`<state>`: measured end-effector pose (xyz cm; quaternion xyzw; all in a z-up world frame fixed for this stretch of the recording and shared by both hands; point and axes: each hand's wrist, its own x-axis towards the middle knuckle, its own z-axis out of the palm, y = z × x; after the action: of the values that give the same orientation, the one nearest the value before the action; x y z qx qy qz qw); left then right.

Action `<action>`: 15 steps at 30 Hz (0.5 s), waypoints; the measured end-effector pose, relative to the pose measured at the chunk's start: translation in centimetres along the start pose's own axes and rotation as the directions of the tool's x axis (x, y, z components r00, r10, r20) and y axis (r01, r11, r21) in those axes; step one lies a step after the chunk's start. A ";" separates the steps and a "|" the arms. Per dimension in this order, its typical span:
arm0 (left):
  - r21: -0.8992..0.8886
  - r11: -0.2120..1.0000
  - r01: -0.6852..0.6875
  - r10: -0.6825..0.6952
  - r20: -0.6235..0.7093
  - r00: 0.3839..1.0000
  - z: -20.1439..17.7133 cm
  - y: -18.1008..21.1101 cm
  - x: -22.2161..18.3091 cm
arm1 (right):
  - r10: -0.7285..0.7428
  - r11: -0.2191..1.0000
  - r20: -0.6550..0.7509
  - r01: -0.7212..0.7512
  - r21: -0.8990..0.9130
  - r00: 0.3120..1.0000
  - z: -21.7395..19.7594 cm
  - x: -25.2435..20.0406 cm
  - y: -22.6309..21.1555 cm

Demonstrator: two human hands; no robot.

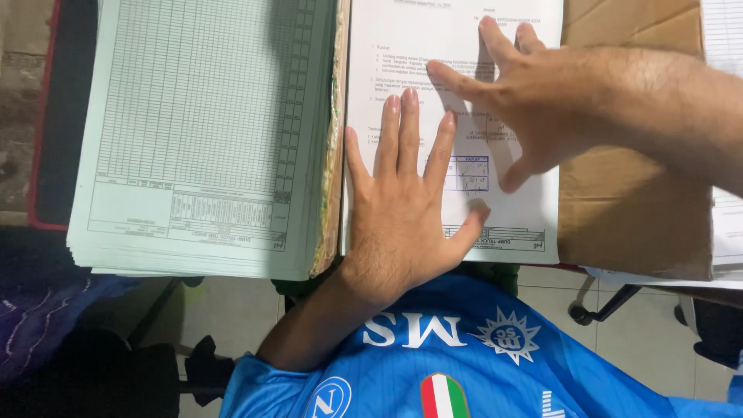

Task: Organizing and sorting stacks of printed forms into a cardboard box

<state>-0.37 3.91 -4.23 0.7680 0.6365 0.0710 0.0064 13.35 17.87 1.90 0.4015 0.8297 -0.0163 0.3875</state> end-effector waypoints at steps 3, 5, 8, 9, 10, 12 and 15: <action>0.048 0.999 -0.020 0.019 0.022 1.000 -0.3 -0.1 0.0 | -0.142 0.987 -0.189 0.123 -0.108 0.972 0.2 2.4 2.4; 0.020 0.998 -0.058 0.058 -0.001 0.998 -0.4 -0.3 -0.1 | -0.162 0.986 -0.217 0.147 -0.082 0.963 0.2 4.1 3.4; -0.086 0.988 -0.130 0.126 -0.056 0.990 -0.5 -0.5 -0.8 | -0.142 0.988 -0.178 0.149 0.028 0.974 -0.9 4.9 3.2; -0.163 0.972 -0.171 0.157 -0.094 0.983 -0.5 -0.6 -1.0 | -0.102 0.987 -0.107 0.114 0.111 0.989 -1.5 4.9 2.9; -0.162 0.972 -0.167 0.153 -0.094 0.984 -0.6 -0.7 -1.4 | -0.105 0.987 -0.108 0.116 0.108 0.989 -2.2 4.6 2.4; -0.295 0.927 -0.230 0.198 -0.134 0.971 -0.7 -0.8 -2.2 | -0.023 0.998 -0.025 0.024 0.050 0.999 -3.5 4.0 1.6; -0.245 0.903 -0.354 0.362 -0.012 0.932 -1.6 -1.3 -3.9 | -0.063 0.998 -0.071 0.062 -0.015 0.995 -2.5 4.6 2.0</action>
<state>-2.55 0.24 -3.22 0.8662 0.4709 0.1354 0.0980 11.39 23.07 1.25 0.3730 0.8553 -0.0086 0.3595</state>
